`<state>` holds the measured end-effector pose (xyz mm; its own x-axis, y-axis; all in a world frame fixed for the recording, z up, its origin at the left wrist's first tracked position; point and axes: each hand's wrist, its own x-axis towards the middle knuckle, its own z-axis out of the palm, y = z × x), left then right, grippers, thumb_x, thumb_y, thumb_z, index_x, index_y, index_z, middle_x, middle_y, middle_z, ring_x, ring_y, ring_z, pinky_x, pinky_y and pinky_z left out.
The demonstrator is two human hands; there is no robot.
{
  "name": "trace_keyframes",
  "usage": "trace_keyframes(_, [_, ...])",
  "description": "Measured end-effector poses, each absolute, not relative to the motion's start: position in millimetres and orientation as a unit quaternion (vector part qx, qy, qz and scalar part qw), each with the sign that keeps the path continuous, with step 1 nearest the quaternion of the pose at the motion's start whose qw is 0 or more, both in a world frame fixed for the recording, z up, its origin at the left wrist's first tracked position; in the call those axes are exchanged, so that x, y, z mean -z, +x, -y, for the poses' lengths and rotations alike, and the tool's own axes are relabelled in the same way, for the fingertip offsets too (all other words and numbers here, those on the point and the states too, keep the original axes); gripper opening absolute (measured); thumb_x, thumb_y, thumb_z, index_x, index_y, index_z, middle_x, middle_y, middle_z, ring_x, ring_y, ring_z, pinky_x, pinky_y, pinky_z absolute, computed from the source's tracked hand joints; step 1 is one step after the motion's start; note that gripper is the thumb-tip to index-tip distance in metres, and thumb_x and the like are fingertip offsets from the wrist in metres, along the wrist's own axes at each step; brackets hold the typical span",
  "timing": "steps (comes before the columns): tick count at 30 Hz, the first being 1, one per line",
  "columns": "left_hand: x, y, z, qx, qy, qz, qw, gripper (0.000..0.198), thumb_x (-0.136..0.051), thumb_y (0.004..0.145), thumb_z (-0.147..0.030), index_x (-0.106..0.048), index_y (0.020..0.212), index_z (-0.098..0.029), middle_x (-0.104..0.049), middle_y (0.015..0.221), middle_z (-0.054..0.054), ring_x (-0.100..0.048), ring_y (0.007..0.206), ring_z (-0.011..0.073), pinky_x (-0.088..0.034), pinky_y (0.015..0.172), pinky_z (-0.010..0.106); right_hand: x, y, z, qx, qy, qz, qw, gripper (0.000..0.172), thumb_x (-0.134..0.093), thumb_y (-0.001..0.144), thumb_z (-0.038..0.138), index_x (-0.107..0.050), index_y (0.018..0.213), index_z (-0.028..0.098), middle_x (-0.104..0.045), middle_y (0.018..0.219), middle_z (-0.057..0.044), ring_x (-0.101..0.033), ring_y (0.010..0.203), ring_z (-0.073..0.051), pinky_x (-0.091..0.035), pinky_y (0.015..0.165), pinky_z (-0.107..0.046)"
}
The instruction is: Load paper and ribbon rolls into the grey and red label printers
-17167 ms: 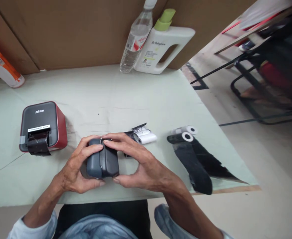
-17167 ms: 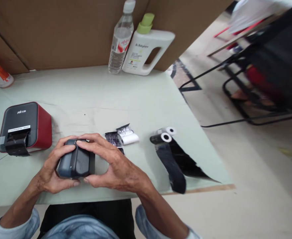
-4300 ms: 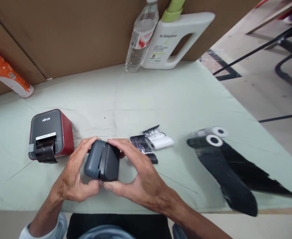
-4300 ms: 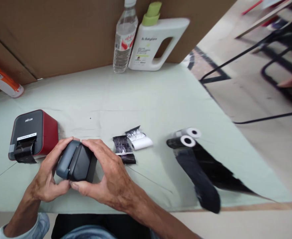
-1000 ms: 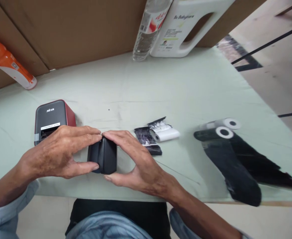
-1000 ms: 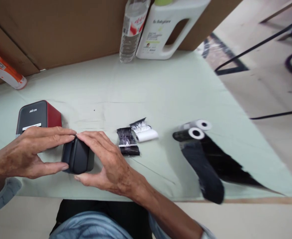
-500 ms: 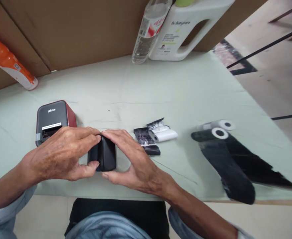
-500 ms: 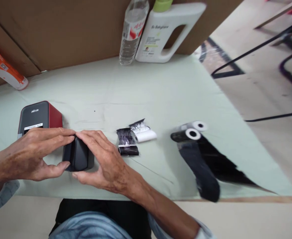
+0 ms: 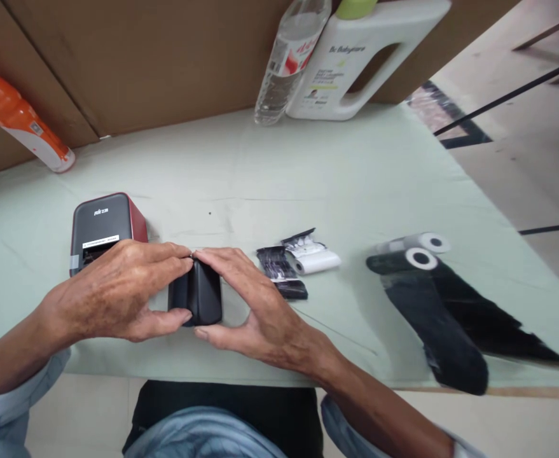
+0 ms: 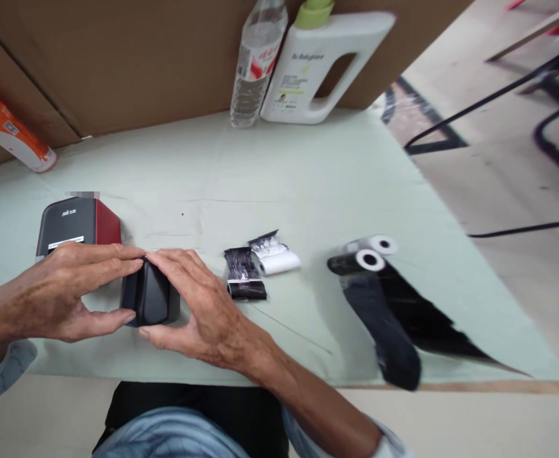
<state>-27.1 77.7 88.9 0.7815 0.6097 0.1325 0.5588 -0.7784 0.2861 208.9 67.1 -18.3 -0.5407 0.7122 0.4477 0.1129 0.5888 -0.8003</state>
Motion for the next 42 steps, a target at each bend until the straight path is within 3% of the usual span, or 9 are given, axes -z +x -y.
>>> trace_keyframes(10, [-90.6,-21.9,-71.2,-0.089,0.93,-0.342,0.099,0.024,-0.071,0.089,-0.031,-0.072,0.106,-0.014,-0.079,0.105,0.014,-0.079,0.095,0.0286,-0.065,0.078,0.037,19.1,207.9,-68.2,-0.372,-0.253,0.798,0.402,0.086,-0.083,0.087,0.032,-0.041,0.161,0.023,-0.061,0.147,-0.018,-0.058,0.137,-0.036,-0.052,0.114,-0.058])
trace_keyframes(15, [-83.7,-22.1,-67.7,-0.129,0.924,-0.348,0.092,0.024,-0.067,0.093,-0.028,-0.071,0.112,-0.014,-0.078,0.113,0.015,-0.079,0.1,0.0273,-0.066,0.081,0.036,19.9,208.2,-69.6,-0.363,-0.249,0.8,0.408,0.085,-0.082,0.087,0.032,-0.041,0.161,0.024,-0.061,0.146,-0.017,-0.058,0.137,-0.035,-0.052,0.114,-0.059])
trace_keyframes(20, [-80.2,-29.9,-63.5,-0.126,0.922,-0.352,0.102,0.037,-0.07,0.094,-0.03,-0.067,0.128,-0.015,-0.075,0.13,0.019,-0.077,0.113,0.0295,-0.066,0.094,0.042,19.2,208.9,-70.0,-0.366,-0.251,0.802,0.399,0.086,-0.082,0.087,0.032,-0.04,0.161,0.026,-0.062,0.147,-0.016,-0.059,0.136,-0.036,-0.052,0.113,-0.06])
trace_keyframes(23, [-78.3,-34.1,-61.5,-0.126,0.914,-0.356,0.147,0.055,-0.076,0.092,-0.037,-0.061,0.141,-0.016,-0.068,0.143,0.022,-0.071,0.127,0.0337,-0.061,0.107,0.05,20.0,209.5,-70.6,-0.365,-0.252,0.799,0.406,0.085,-0.082,0.087,0.033,-0.04,0.161,0.026,-0.061,0.148,-0.016,-0.059,0.138,-0.036,-0.052,0.113,-0.06])
trace_keyframes(27, [-64.9,-33.4,-56.2,-0.159,0.891,-0.364,0.219,0.081,-0.085,0.085,-0.05,-0.05,0.151,-0.019,-0.061,0.149,0.024,-0.063,0.138,0.0379,-0.057,0.113,0.057,20.3,209.9,-71.0,-0.364,-0.259,0.797,0.407,0.084,-0.081,0.088,0.032,-0.04,0.161,0.028,-0.061,0.149,-0.015,-0.058,0.14,-0.036,-0.051,0.115,-0.06])
trace_keyframes(34, [-39.2,-29.2,-45.6,-0.238,0.865,-0.374,0.234,0.075,-0.08,0.089,-0.033,-0.046,0.155,-0.021,-0.058,0.15,0.024,-0.06,0.14,0.0381,-0.056,0.112,0.059,18.3,211.4,-70.9,-0.358,-0.255,0.798,0.412,0.082,-0.083,0.088,0.035,-0.042,0.16,0.027,-0.063,0.147,-0.015,-0.059,0.139,-0.036,-0.052,0.116,-0.06])
trace_keyframes(42, [-38.0,-32.5,-50.2,-0.256,0.869,-0.347,0.241,0.075,-0.08,0.091,-0.037,-0.048,0.156,-0.018,-0.06,0.15,0.025,-0.061,0.141,0.0375,-0.056,0.113,0.057,18.0,212.6,-71.3,-0.344,-0.259,0.802,0.413,0.085,-0.087,0.086,0.038,-0.045,0.158,0.025,-0.065,0.145,-0.016,-0.062,0.136,-0.037,-0.054,0.114,-0.059])
